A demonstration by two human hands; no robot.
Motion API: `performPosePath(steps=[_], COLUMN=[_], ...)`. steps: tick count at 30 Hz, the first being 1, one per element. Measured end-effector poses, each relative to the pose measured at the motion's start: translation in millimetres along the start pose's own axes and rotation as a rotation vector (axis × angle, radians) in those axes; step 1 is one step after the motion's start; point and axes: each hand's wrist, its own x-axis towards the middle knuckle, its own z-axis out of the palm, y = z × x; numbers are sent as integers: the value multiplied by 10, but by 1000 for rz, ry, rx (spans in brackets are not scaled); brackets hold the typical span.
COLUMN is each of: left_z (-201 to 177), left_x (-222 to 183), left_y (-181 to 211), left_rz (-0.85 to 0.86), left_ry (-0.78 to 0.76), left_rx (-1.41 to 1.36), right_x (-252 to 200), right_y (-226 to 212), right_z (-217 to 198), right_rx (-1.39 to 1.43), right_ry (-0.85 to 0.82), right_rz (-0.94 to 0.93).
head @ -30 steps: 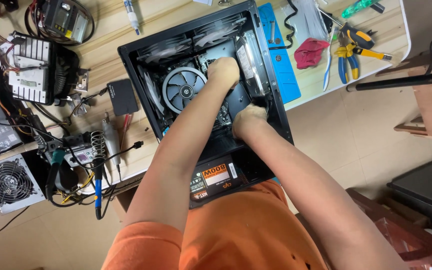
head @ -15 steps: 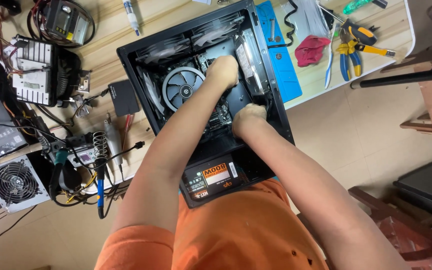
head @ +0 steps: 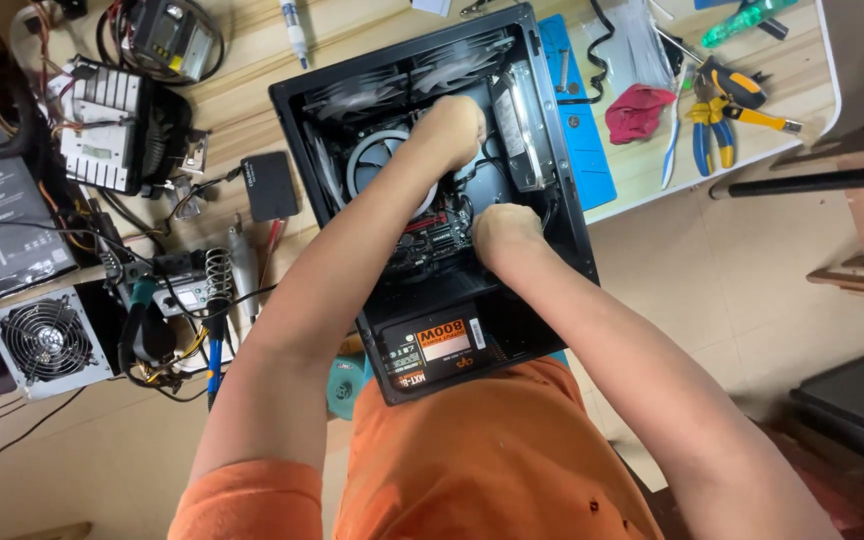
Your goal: Organizing and connecting internal power and data cables inside a desktop computer case.
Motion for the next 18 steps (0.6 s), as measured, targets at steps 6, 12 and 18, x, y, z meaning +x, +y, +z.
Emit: performPosePath(steps=[6, 12, 18], left_z=[140, 263, 402], left_x=[-418, -521, -493], left_y=[279, 309, 253], left_rz=[31, 151, 88], left_ry=[-134, 28, 44], left_rx=[162, 237, 159], right_x=[229, 56, -249], right_y=[158, 148, -44], right_z=[423, 543, 306], right_rx=[98, -23, 359], right_ry=[197, 272, 145], right_rz=[-65, -44, 154])
